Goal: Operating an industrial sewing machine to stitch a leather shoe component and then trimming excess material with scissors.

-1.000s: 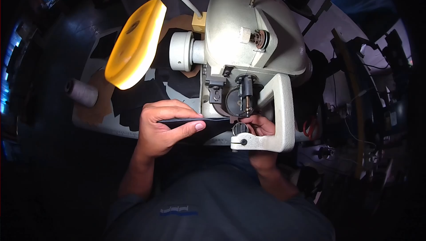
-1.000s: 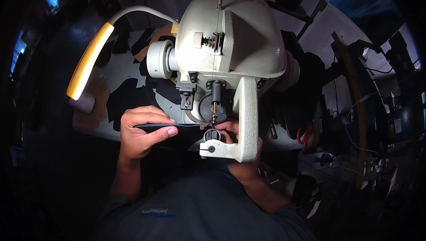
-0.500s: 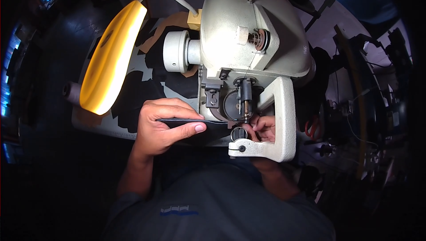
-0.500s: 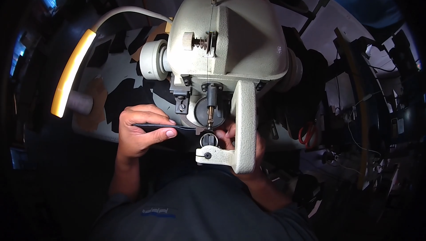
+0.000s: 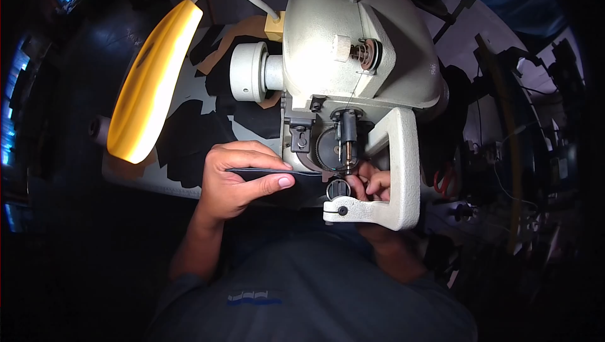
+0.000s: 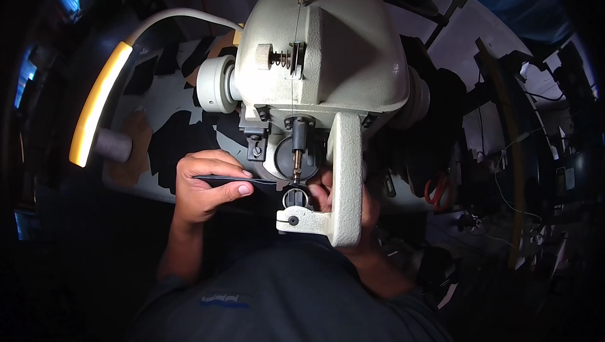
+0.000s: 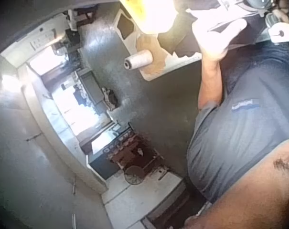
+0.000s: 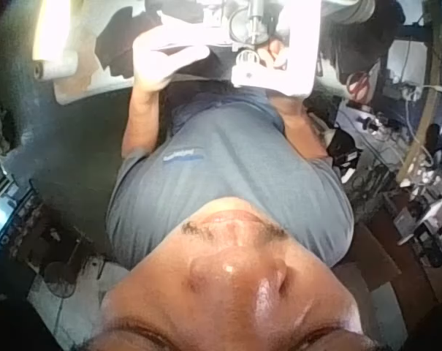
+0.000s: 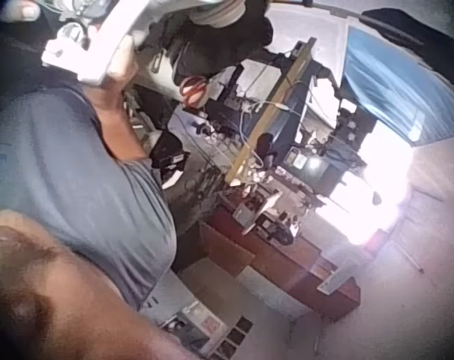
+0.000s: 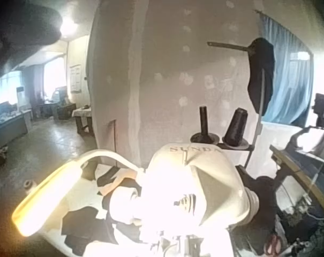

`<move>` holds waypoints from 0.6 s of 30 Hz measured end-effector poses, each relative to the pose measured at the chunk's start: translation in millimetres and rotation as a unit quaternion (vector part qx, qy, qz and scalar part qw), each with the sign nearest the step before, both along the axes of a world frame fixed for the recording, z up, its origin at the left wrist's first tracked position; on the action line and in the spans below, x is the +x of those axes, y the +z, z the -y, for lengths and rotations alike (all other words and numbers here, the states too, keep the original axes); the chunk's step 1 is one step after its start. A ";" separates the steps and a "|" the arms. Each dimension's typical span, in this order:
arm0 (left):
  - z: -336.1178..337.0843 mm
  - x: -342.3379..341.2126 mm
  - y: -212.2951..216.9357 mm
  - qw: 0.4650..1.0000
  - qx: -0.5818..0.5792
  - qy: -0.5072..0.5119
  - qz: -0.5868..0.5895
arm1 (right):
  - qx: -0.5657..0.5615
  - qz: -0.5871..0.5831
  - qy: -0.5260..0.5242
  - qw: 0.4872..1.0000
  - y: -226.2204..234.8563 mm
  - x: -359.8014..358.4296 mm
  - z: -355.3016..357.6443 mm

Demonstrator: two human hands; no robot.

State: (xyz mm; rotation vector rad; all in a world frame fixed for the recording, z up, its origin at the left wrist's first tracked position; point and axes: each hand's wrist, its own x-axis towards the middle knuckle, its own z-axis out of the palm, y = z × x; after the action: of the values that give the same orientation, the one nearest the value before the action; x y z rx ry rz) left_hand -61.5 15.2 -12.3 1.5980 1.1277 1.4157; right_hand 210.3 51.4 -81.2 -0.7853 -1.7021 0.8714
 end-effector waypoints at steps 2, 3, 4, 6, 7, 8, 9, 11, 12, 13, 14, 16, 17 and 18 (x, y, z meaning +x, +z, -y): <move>-0.4 1.6 -0.3 1.000 0.013 0.007 0.006 | 0.021 0.027 -0.006 0.999 3.4 1.9 -2.2; -0.5 1.6 -0.3 1.000 0.013 0.007 0.007 | 0.041 0.054 -0.011 0.998 4.3 2.0 -3.5; -0.7 1.6 -0.3 1.000 0.017 0.006 0.003 | 0.041 0.054 -0.011 0.998 2.7 1.1 -4.5; -0.8 1.8 -0.6 1.000 0.021 0.005 0.000 | 0.042 -0.017 -0.056 0.997 -2.1 -1.2 -6.6; -1.0 1.9 -1.0 1.000 0.025 0.008 -0.003 | 0.042 -0.016 -0.056 0.997 -1.0 -1.4 -6.9; -1.3 2.2 -1.7 0.999 0.029 0.012 -0.006 | 0.040 -0.001 -0.065 0.997 1.0 -1.4 -7.1; -1.8 3.4 -2.7 1.000 0.029 0.012 -0.005 | 0.039 0.014 -0.073 0.996 2.8 -1.3 -7.5; -0.9 7.2 -2.6 0.999 0.036 0.028 0.006 | 0.037 0.007 -0.067 0.997 6.3 -0.3 -7.8; -0.5 7.6 -2.1 0.999 0.037 0.029 0.006 | 0.034 0.001 -0.062 0.998 7.6 0.3 -8.0; -0.9 7.5 -2.8 0.999 0.040 0.030 0.006 | 0.034 0.001 -0.061 0.998 7.7 0.6 -8.7; -1.3 7.5 -3.2 0.999 0.043 0.030 0.006 | 0.037 0.005 -0.062 0.997 7.8 0.8 -9.3; -1.3 7.9 -2.3 0.999 0.042 0.032 0.004 | 0.041 0.009 -0.062 0.997 8.4 1.5 -10.4; -1.0 7.8 -1.6 0.999 0.042 0.033 0.002 | 0.057 0.024 -0.064 0.996 9.0 1.9 -11.1; -0.8 7.6 -1.1 0.999 0.041 0.034 0.002 | 0.073 0.040 -0.065 0.994 9.3 1.8 -11.5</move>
State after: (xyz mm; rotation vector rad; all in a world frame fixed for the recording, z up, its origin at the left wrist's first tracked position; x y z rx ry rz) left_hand -54.0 16.1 -13.4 1.6271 1.1440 1.5269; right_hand 212.1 62.9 -72.0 -0.8316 -1.7419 0.6258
